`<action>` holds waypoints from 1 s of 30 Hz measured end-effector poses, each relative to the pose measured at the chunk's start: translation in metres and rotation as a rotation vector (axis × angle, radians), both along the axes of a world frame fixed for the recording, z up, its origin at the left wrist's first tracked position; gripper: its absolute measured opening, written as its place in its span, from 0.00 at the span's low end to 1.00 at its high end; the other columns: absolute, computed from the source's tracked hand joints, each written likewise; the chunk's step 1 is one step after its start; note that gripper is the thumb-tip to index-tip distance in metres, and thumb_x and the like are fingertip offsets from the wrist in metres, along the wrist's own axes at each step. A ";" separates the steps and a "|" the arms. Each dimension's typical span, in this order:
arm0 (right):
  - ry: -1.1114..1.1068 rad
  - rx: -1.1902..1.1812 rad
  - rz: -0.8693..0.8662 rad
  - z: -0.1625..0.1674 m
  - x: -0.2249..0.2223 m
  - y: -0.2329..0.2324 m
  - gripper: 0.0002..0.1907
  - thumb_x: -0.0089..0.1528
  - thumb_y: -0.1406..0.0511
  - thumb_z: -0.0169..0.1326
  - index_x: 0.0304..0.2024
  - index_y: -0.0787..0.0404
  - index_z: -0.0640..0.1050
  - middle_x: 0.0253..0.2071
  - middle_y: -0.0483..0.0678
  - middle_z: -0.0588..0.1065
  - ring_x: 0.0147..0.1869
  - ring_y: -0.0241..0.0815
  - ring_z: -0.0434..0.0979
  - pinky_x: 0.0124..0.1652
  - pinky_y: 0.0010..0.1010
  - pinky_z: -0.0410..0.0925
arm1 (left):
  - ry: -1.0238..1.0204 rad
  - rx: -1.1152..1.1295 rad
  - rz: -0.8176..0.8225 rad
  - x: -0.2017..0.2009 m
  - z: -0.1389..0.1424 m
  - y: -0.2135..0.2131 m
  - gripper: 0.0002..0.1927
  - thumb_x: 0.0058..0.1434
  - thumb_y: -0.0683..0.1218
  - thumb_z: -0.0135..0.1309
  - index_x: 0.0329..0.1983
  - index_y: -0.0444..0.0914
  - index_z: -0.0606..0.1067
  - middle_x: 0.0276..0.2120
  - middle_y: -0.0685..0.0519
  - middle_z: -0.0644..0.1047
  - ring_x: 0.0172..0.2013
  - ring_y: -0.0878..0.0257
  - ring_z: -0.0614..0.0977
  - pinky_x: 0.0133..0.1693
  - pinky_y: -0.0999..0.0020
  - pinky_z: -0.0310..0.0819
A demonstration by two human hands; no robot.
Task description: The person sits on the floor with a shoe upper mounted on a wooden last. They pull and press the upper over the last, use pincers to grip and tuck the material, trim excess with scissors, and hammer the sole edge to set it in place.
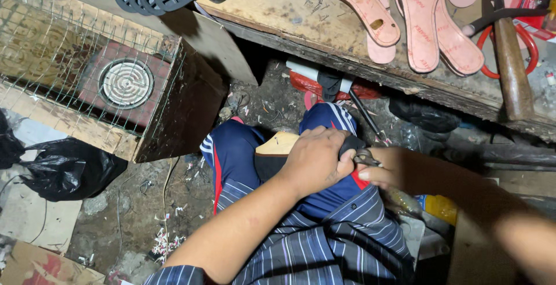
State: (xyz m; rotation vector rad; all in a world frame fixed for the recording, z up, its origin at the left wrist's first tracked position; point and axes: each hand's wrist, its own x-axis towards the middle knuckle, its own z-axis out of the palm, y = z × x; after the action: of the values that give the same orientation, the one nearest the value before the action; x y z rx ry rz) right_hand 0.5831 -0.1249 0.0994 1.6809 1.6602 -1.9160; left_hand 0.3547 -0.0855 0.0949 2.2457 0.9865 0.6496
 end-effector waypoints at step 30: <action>-0.494 0.906 -0.172 -0.052 -0.058 -0.034 0.13 0.64 0.62 0.53 0.42 0.66 0.73 0.36 0.61 0.77 0.40 0.65 0.78 0.41 0.51 0.70 | -0.020 -0.158 -0.001 -0.002 -0.001 0.020 0.19 0.60 0.55 0.51 0.40 0.34 0.79 0.35 0.41 0.81 0.39 0.42 0.80 0.46 0.50 0.72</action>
State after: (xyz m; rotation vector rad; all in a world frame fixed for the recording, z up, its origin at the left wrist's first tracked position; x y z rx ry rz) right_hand 0.5247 -0.1589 0.0478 2.3576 2.3391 -0.6233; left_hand 0.3527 -0.0659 0.0935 2.0980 0.9917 0.5725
